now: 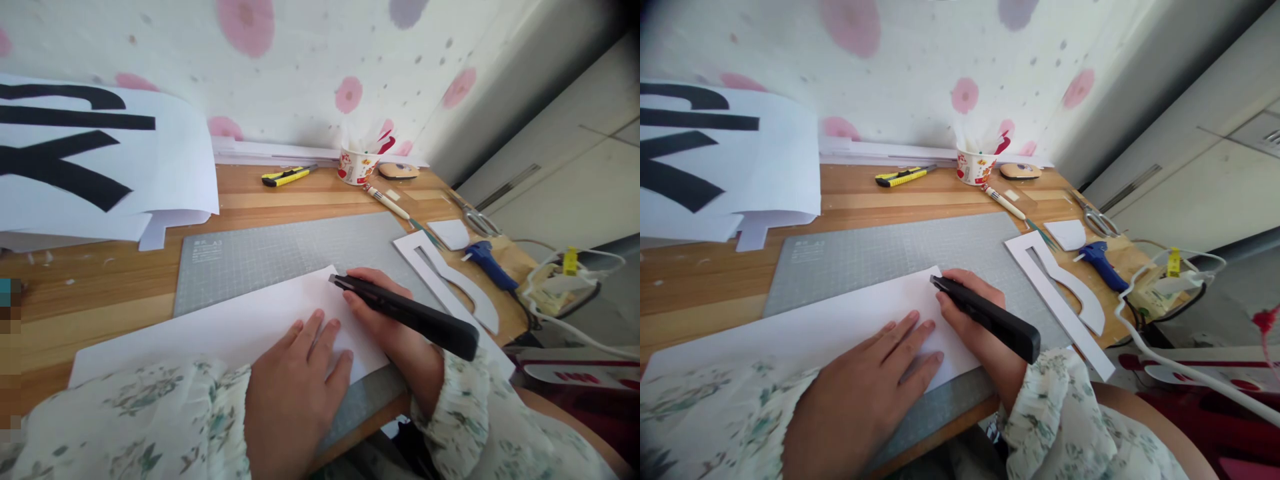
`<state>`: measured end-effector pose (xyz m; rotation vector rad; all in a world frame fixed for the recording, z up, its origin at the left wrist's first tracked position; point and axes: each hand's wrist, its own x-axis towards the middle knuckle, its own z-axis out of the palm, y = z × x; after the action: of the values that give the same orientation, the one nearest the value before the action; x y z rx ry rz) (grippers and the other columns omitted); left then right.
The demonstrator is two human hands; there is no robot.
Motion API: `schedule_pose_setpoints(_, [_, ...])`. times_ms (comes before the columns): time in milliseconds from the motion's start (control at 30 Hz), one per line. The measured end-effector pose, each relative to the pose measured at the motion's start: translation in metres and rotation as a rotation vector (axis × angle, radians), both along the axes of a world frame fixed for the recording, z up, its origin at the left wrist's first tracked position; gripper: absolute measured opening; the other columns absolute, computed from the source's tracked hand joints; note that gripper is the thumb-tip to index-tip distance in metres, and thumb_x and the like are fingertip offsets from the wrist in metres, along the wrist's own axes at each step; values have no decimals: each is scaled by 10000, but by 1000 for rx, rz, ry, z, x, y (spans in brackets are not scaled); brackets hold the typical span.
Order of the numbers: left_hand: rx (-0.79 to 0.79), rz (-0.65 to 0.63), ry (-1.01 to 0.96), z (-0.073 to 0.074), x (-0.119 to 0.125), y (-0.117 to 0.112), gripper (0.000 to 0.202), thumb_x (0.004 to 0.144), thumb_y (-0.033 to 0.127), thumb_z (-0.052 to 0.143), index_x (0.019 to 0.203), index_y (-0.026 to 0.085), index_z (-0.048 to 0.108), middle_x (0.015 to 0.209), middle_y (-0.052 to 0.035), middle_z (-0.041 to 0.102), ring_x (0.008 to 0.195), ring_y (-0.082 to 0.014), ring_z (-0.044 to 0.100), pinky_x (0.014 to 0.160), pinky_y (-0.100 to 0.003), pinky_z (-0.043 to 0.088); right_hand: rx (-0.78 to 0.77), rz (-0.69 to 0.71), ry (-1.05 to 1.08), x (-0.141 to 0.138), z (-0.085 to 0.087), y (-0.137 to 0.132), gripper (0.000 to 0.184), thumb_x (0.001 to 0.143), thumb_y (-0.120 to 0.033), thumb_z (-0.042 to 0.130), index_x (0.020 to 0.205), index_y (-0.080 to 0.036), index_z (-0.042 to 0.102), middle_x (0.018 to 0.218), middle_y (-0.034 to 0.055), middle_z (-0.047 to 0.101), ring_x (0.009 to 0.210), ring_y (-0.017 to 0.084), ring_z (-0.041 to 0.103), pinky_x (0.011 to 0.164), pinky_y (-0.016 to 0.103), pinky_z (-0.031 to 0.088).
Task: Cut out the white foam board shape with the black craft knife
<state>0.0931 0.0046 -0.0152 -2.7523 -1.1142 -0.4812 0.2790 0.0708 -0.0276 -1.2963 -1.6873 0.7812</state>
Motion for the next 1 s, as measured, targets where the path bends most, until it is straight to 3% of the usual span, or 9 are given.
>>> schedule_pose_setpoints(267, [-27,16,28,-2,-1,-1,300,1009,141,444,1150,161,709,1284,-211,702,1174,-390,685,863,-512,643,2,3,2,1,-3,2,243,870,-312,714,1112,-288,703,1071,25,761,969,216,721,889,377,595])
schedule_pose_setpoints(667, [4,8,-29,4,0,1,440,1025,102,316,1066,140,753,1210,-227,730,1101,-409,710,795,-537,662,-30,-6,3,-3,12,-6,223,865,-276,715,1087,-282,709,1056,18,756,983,205,707,947,370,565])
schedule_pose_setpoints(1000, [-1,5,1,0,1,3,346,998,83,393,1097,113,724,1241,-236,712,1136,-413,692,848,-543,646,34,23,0,-1,5,-7,195,870,-294,712,1063,-269,699,959,15,756,853,192,707,824,336,589])
